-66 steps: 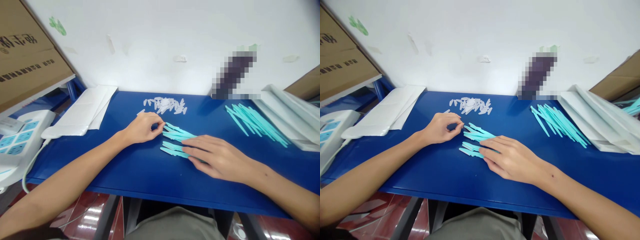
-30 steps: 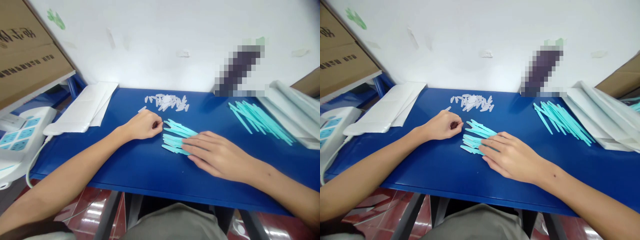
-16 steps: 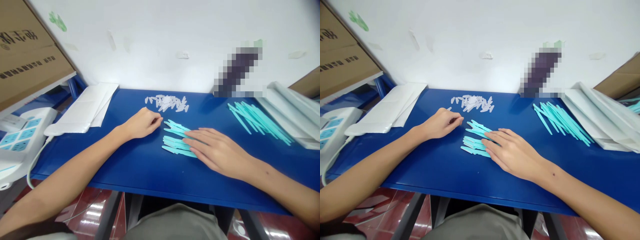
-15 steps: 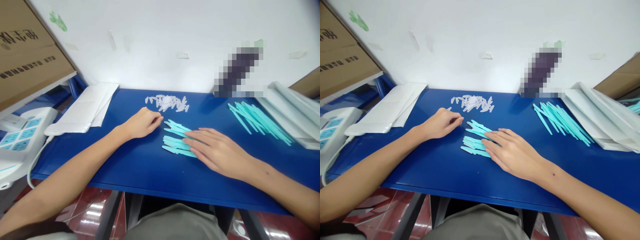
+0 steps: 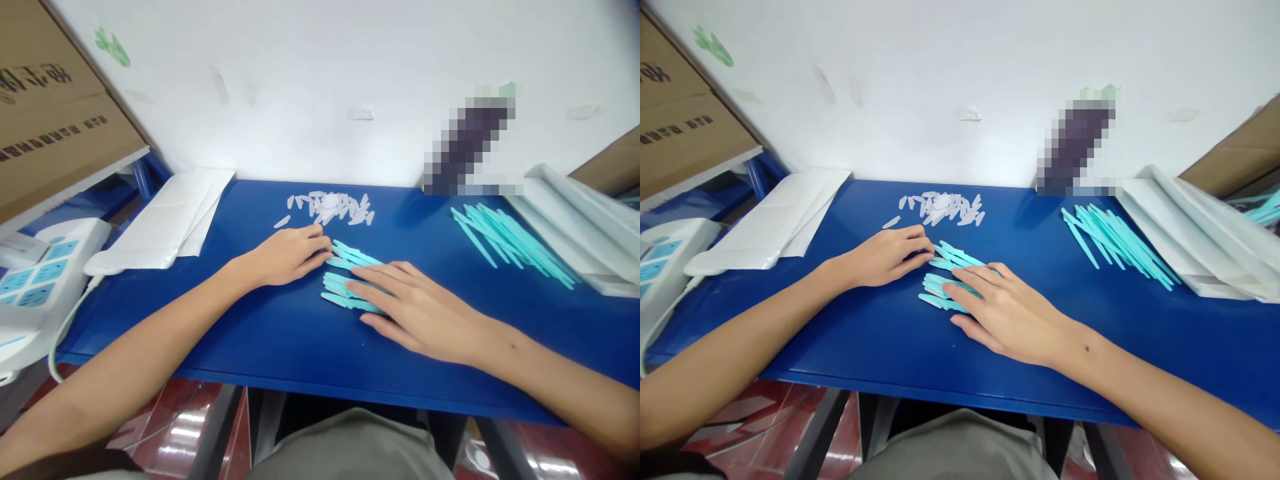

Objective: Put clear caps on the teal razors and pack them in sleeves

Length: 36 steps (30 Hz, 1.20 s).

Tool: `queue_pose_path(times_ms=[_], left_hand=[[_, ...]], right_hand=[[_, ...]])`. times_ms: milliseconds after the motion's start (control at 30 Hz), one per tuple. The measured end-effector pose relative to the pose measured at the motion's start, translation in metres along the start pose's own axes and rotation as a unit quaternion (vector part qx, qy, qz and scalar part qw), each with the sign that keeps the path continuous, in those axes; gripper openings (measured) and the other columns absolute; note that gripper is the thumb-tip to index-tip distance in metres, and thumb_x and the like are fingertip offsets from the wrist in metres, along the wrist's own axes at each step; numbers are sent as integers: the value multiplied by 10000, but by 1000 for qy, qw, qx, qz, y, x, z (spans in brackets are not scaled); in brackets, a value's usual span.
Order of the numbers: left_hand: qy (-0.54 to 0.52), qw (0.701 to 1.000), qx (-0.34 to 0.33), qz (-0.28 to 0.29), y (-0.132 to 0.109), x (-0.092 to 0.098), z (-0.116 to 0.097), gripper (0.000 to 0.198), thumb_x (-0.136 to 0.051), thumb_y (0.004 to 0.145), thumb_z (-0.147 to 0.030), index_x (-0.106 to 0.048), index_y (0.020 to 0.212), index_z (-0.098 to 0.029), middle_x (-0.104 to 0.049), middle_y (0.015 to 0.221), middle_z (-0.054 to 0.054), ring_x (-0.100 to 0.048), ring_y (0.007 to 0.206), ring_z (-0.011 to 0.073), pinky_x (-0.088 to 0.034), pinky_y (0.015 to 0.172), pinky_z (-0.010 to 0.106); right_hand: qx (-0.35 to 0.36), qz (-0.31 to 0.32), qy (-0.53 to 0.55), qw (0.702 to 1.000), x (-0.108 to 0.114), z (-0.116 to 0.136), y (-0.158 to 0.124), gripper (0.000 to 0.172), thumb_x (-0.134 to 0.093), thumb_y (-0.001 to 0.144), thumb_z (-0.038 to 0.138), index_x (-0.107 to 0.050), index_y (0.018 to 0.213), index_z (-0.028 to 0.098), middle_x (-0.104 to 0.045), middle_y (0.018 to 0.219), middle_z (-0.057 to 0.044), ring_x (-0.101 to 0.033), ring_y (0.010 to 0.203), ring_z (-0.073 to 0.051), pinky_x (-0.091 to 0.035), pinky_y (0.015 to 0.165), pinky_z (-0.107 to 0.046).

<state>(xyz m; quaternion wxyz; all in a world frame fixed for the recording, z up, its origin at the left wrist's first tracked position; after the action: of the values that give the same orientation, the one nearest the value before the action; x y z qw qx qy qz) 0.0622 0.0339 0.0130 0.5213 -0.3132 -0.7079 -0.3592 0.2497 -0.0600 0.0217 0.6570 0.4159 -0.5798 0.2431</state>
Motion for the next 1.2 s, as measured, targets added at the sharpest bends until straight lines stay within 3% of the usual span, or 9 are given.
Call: queue_pose_path(times_ms=[233, 667, 900, 1067, 1200], left_hand=[[13, 1000, -11, -16, 0, 0, -6, 329, -457, 1068, -427, -669, 1081, -176, -609, 980, 57, -607, 798, 175, -432, 713, 275], [-33, 999, -33, 7, -1, 4, -12, 249, -527, 1046, -329, -724, 1035, -177, -613, 967, 53, -626, 815, 166, -463, 735, 270], [31, 997, -30, -66, -2, 8, -8, 323, -457, 1073, -345, -708, 1145, -155, -620, 970, 72, -601, 823, 179, -441, 722, 289], [35, 997, -46, -44, -2, 2, -8, 360, -437, 1083, -357, -738, 1142, -169, -592, 965, 65, -585, 803, 166, -446, 732, 284], [30, 998, -47, -38, -2, 1, -9, 367, -434, 1085, -353, -744, 1152, -170, -584, 958, 61, -584, 800, 162, -444, 728, 282]], right_hand=[[-21, 5, 27, 999, 0, -4, -3, 417, -504, 1040, 337, -612, 1403, 163, -622, 1442, -187, -617, 1280, -337, -541, 982, -524], [-30, -15, -2, 999, 1, -22, -11, 402, -449, 1065, 356, -673, 1314, 134, -701, 1336, -160, -650, 1219, -313, -516, 985, -487], [-10, -24, 17, 1000, 5, -22, -11, 369, -489, 1055, 342, -677, 1309, 151, -719, 1317, -134, -664, 1201, -276, -494, 995, -448], [1, -49, -12, 999, 7, -26, -11, 371, -464, 1062, 321, -679, 1300, 133, -704, 1349, -132, -648, 1239, -293, -487, 1031, -467], [-15, -22, 5, 1000, 1, -31, -10, 377, -454, 1066, 349, -674, 1316, 173, -727, 1317, -96, -660, 1220, -272, -509, 1010, -435]])
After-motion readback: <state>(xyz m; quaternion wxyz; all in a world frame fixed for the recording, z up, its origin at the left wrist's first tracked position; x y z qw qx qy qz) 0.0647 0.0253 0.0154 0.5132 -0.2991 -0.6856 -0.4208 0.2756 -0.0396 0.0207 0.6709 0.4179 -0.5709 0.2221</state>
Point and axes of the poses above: each hand's wrist, its own y-axis towards the middle knuckle, its own x-axis out of the back of the hand, z = x × y, the point moved 5 cm from there along y, towards the middle knuckle
